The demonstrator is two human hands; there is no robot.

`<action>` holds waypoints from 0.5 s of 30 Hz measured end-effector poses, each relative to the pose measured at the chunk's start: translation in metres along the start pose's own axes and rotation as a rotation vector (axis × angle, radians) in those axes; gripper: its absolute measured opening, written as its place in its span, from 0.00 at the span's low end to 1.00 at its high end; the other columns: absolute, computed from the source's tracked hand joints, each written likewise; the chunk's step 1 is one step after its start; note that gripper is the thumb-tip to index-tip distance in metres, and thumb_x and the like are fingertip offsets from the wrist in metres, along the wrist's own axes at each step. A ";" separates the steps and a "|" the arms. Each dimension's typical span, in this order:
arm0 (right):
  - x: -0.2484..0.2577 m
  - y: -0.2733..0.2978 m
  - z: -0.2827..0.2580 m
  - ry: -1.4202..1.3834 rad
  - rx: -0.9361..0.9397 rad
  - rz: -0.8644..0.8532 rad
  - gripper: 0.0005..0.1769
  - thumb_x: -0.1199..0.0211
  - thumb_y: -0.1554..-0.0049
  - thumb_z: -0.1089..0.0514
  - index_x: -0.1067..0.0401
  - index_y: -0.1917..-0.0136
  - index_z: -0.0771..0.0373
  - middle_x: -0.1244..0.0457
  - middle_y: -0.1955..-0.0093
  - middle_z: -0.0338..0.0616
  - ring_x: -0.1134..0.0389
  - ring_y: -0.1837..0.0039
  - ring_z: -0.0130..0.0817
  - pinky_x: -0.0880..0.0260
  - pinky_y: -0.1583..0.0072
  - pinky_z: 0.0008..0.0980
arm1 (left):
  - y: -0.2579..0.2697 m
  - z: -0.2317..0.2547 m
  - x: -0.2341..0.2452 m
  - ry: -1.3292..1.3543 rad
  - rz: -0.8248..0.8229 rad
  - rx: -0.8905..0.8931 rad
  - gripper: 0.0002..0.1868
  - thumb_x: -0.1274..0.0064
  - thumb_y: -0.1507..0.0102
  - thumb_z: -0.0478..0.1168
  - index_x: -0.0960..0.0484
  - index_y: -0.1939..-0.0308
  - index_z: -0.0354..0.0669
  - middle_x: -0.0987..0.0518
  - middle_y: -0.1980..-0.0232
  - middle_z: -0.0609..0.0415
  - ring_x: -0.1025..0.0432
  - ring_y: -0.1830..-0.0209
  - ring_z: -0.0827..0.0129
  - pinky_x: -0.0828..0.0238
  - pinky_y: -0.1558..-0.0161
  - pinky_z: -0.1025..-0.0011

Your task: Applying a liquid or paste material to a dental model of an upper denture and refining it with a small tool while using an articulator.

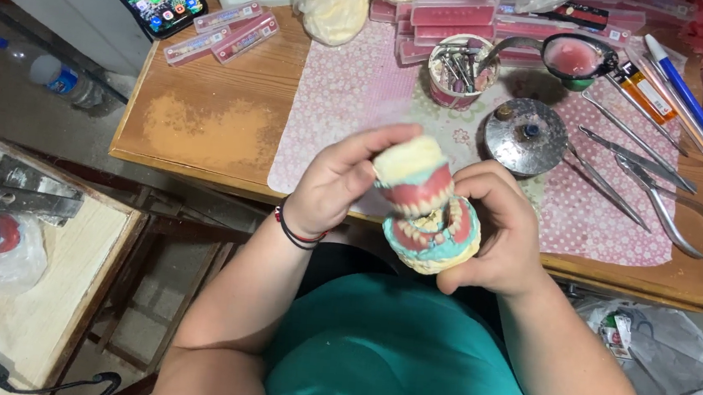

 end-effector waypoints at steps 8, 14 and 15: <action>-0.003 -0.001 -0.004 0.044 -0.015 0.033 0.50 0.19 0.69 0.25 0.27 0.53 0.68 0.36 0.52 0.49 0.32 0.48 0.38 0.30 0.40 0.36 | -0.010 0.021 -0.017 -0.192 -0.177 -0.087 0.27 0.57 0.26 0.48 0.24 0.34 0.28 0.22 0.35 0.39 0.29 0.31 0.52 0.34 0.29 0.52; -0.002 0.003 -0.002 0.061 -0.023 0.079 0.50 0.17 0.69 0.29 0.30 0.50 0.69 0.38 0.49 0.51 0.32 0.45 0.41 0.31 0.36 0.39 | -0.009 0.028 -0.026 -0.411 -0.260 -0.116 0.58 0.39 0.45 0.71 0.36 0.24 0.36 0.31 0.26 0.40 0.38 0.22 0.47 0.44 0.22 0.47; -0.001 0.003 -0.002 0.073 -0.013 0.089 0.50 0.17 0.68 0.30 0.30 0.49 0.70 0.39 0.47 0.51 0.32 0.44 0.42 0.33 0.35 0.40 | -0.008 0.032 -0.030 -0.494 -0.263 -0.142 0.71 0.30 0.56 0.72 0.43 0.20 0.36 0.33 0.25 0.41 0.39 0.21 0.45 0.46 0.21 0.47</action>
Point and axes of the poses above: each hand's wrist, its own y-axis away from the middle knuckle, its own x-axis out of the back of the hand, z = x × y, the point moved 5 cm from there along -y, towards the middle knuckle
